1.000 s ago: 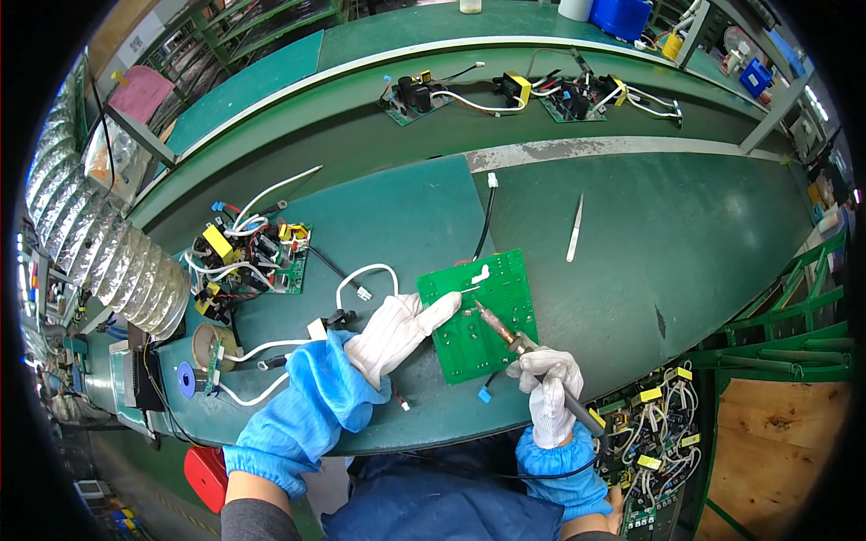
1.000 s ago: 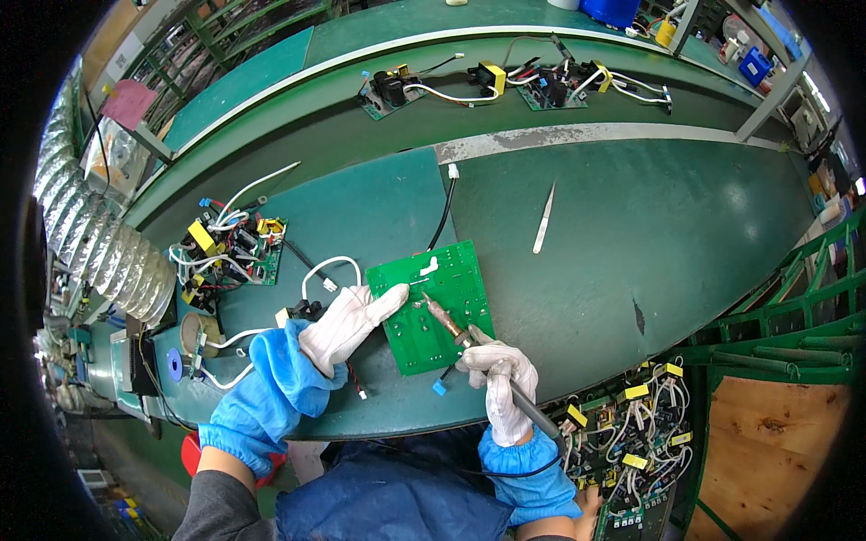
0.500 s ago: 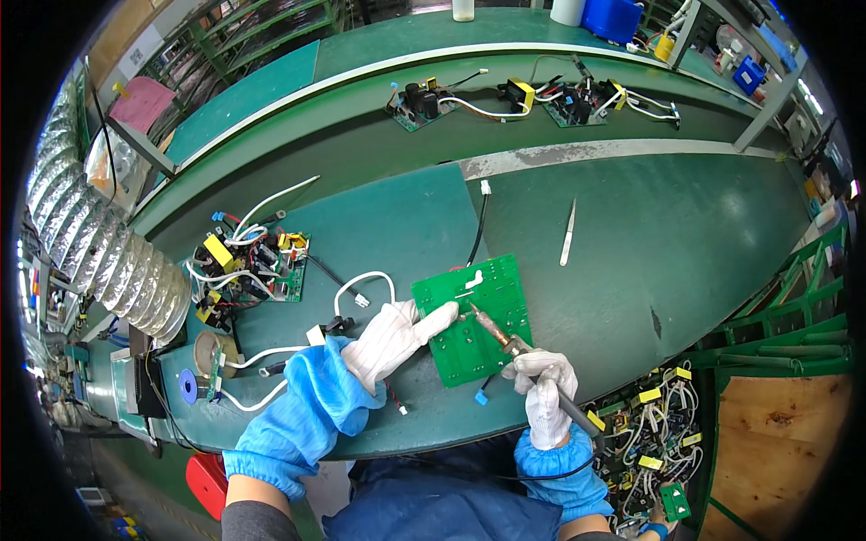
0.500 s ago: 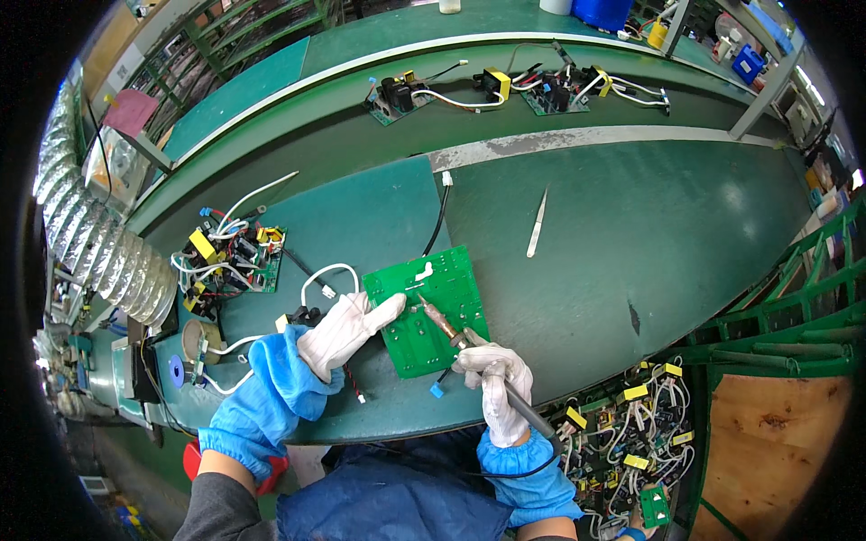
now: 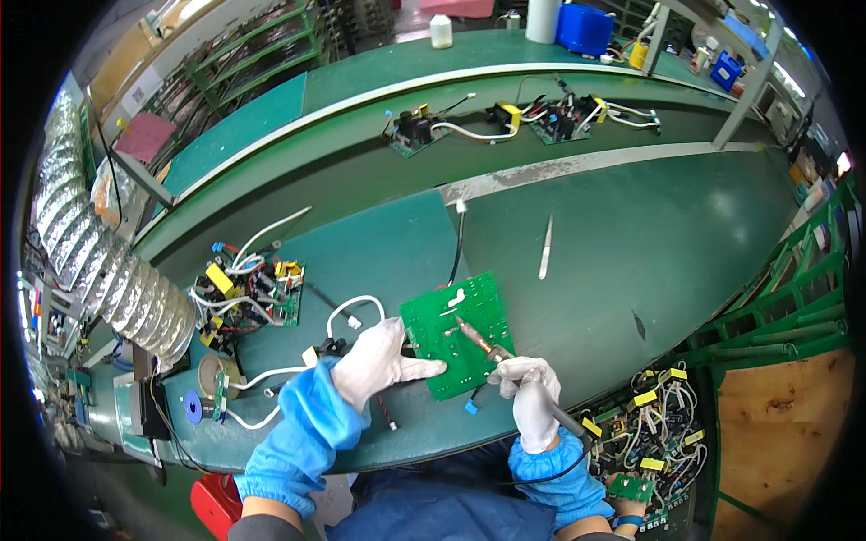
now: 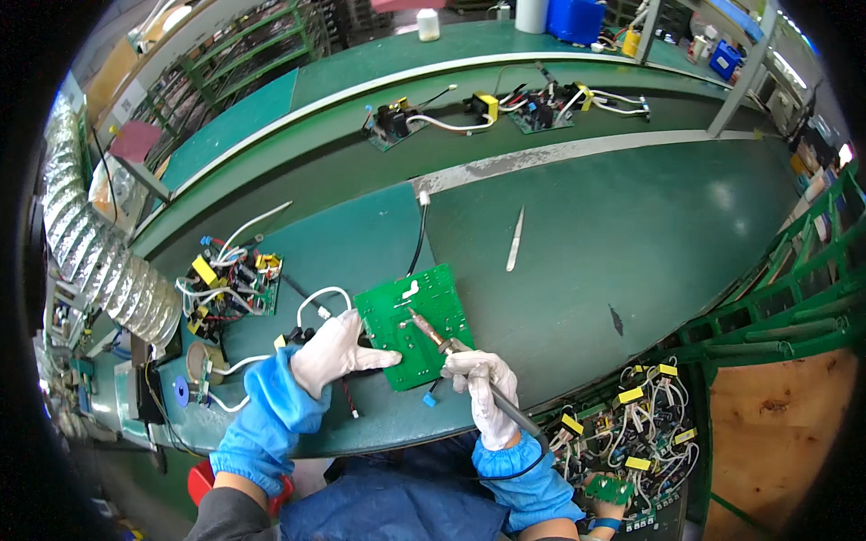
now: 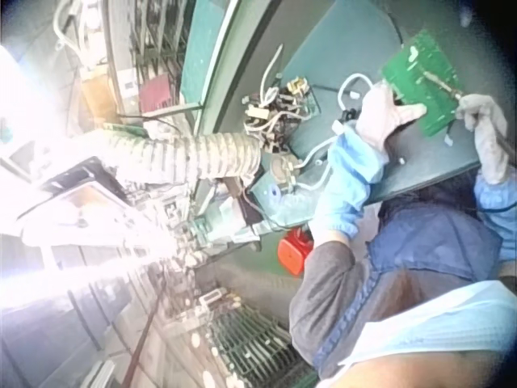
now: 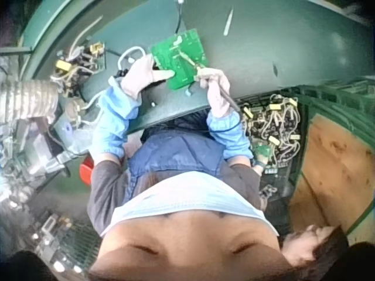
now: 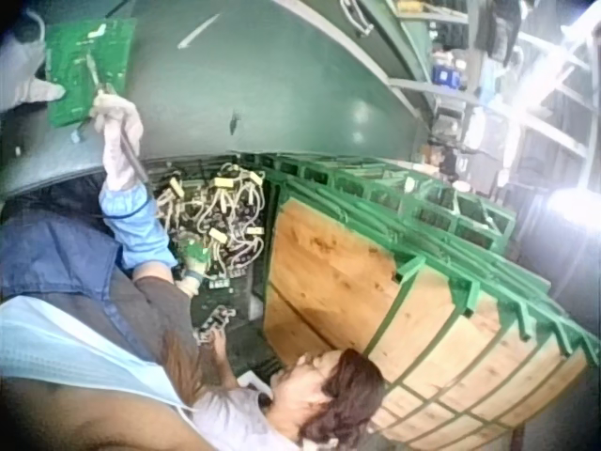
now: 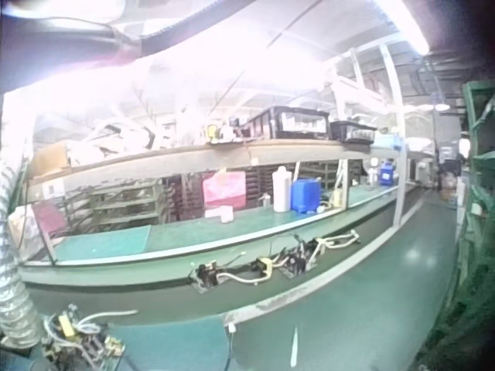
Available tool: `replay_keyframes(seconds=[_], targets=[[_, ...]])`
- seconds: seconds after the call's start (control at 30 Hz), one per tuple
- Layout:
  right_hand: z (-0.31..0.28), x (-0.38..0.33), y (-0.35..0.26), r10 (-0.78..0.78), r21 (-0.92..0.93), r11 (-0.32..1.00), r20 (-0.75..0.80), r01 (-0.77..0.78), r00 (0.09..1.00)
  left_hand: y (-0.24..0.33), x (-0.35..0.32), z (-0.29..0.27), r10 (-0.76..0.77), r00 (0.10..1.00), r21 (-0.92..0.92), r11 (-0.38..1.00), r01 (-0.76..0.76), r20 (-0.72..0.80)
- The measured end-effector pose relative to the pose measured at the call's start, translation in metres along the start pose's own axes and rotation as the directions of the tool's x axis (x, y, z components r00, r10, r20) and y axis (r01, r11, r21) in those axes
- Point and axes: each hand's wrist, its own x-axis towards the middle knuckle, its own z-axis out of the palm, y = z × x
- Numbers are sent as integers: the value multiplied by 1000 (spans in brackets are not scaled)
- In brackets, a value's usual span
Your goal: The person solders components onto multiple printed circuit boards using a soldering iron and tweezers.
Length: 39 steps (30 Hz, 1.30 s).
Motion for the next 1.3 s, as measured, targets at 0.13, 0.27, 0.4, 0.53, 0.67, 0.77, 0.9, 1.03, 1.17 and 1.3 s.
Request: replay_keyframes(seconds=[0.13,0.27,0.4,0.53,0.67,0.77,0.9,1.03,1.17,1.3], targets=[[-10,-1,2,-27,4,1000,65,27,998,24,-13,2,316,863,469,877,-107,-394],[15,18,-25,-112,-54,990,252,130,961,32,-52,-6,228,778,349,937,-12,-586],[63,65,-72,-145,-452,660,706,600,693,63,-76,16,-245,965,-708,699,104,-100],[88,100,-62,51,-456,456,870,764,490,65,-64,11,-259,930,-723,691,-9,-260],[44,222,-83,118,-524,520,826,675,551,52,-81,-8,-357,893,-927,346,-146,-274],[-48,366,-66,-241,-898,414,47,147,969,50,-93,-16,-490,813,-884,464,-62,-315],[-198,490,1,-435,-707,681,-601,-192,670,36,-94,-21,-608,765,-960,274,-49,-212],[-235,513,1,-91,-292,953,-544,-87,834,37,-81,-28,-670,715,-955,296,11,-199],[-218,515,-39,40,-114,985,-591,-132,806,35,-76,-31,-694,675,-926,375,41,-251],[-248,490,-77,13,49,998,-684,29,729,32,-65,-40,-637,734,-880,460,118,-235]])
